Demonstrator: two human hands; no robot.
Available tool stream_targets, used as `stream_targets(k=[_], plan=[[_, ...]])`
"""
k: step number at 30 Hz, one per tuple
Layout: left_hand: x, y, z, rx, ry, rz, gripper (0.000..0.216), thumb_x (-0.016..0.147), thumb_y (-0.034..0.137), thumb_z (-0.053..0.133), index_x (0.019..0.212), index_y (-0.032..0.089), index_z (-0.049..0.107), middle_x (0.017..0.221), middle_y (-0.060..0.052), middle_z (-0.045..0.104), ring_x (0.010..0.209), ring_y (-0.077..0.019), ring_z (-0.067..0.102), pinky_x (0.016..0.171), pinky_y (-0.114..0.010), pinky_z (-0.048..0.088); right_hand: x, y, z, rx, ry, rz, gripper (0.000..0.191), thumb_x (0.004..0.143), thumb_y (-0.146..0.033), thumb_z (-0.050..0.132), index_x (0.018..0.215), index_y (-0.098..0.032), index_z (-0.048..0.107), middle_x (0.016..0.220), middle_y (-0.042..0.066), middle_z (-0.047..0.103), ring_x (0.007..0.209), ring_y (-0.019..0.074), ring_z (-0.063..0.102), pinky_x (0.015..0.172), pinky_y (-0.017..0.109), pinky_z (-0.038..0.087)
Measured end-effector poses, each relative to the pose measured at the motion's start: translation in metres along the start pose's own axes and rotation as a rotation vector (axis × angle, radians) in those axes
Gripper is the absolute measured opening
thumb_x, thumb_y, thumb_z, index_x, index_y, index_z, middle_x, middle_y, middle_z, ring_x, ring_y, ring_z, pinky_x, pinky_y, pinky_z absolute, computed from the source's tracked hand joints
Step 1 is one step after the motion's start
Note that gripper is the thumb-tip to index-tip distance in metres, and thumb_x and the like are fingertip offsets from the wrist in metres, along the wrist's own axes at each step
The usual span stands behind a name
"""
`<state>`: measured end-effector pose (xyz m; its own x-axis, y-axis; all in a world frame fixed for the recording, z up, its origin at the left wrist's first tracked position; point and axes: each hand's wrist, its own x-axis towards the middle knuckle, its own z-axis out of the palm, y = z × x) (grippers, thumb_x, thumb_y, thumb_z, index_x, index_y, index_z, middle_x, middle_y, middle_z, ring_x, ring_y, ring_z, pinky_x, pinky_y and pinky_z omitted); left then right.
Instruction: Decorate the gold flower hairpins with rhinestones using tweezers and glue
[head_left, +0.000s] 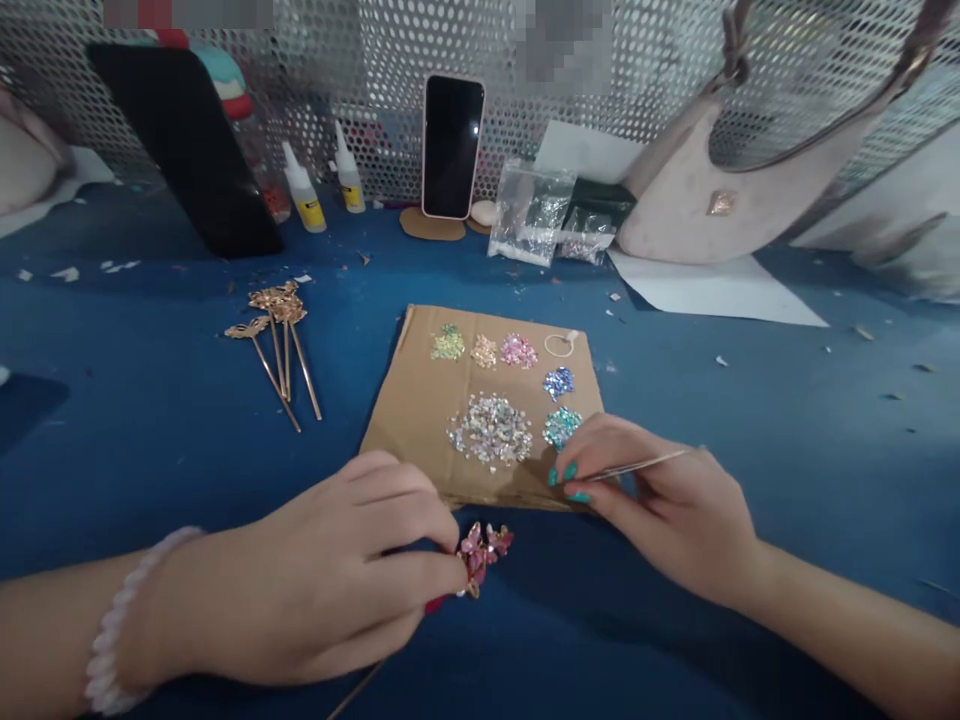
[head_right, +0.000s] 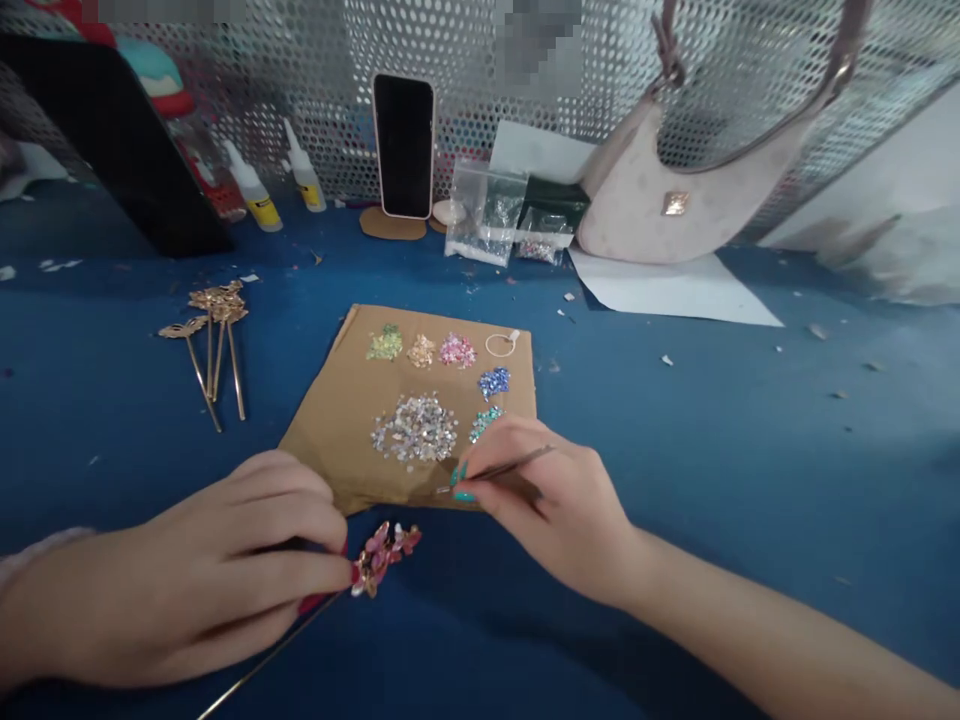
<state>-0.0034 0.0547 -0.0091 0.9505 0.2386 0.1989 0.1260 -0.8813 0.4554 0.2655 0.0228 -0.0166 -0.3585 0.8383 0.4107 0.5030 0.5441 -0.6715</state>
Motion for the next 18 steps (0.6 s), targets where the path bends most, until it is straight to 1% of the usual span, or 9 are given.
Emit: stream_targets(k=[5,7,10,15,18], plan=[[0.0005,0.0,0.0061,0.014,-0.052,0.033,0.024,0.09,0.009,0.044,0.109,0.017,0.055,0.1,-0.005,0.061,0.09,-0.0158,0.051,0.082,-0.03,0.035,-0.0068,0.0019,0.0028,-0.11,0.021,0.043,0.013,0.082,-0.01,0.055,0.078,-0.022,0.058,0.075,0.001,0.065,0.07,0.0138,0.064,0.061,0.025,0.051],[0.0012,-0.0005,0.0072,0.015,-0.061,0.03,0.023,0.09,0.01,0.043,0.108,0.017,0.056,0.101,-0.005,0.061,0.089,-0.0159,0.051,0.081,-0.03,0.035,-0.0057,0.0035,0.0043,-0.136,0.009,0.026,0.013,0.082,-0.011,0.054,0.078,-0.023,0.058,0.074,0.0,0.065,0.071,0.0142,0.064,0.062,0.026,0.051],[0.002,-0.001,0.0076,0.014,-0.064,0.039,0.022,0.091,0.009,0.042,0.106,0.017,0.055,0.102,-0.005,0.061,0.09,-0.0158,0.05,0.081,-0.03,0.035,-0.0043,0.0037,0.0062,-0.146,-0.002,-0.007,0.013,0.082,-0.012,0.054,0.08,-0.024,0.057,0.074,0.001,0.065,0.071,0.0148,0.063,0.062,0.027,0.051],[0.0021,-0.0026,0.008,0.039,-0.069,0.047,0.022,0.092,0.01,0.04,0.108,0.017,0.054,0.094,-0.004,0.061,0.081,-0.0151,0.049,0.074,-0.029,0.034,-0.0054,0.0034,0.0072,-0.162,0.01,-0.013,0.012,0.083,-0.012,0.055,0.083,-0.024,0.056,0.077,0.001,0.064,0.071,0.0141,0.063,0.061,0.027,0.051],[0.0014,-0.0027,0.0085,0.062,-0.052,0.06,0.022,0.092,0.01,0.041,0.108,0.017,0.054,0.092,-0.004,0.061,0.078,-0.0153,0.048,0.073,-0.029,0.034,-0.0062,0.0042,0.007,-0.178,0.008,-0.021,0.013,0.083,-0.011,0.054,0.084,-0.024,0.056,0.077,0.001,0.063,0.071,0.014,0.063,0.062,0.027,0.051]])
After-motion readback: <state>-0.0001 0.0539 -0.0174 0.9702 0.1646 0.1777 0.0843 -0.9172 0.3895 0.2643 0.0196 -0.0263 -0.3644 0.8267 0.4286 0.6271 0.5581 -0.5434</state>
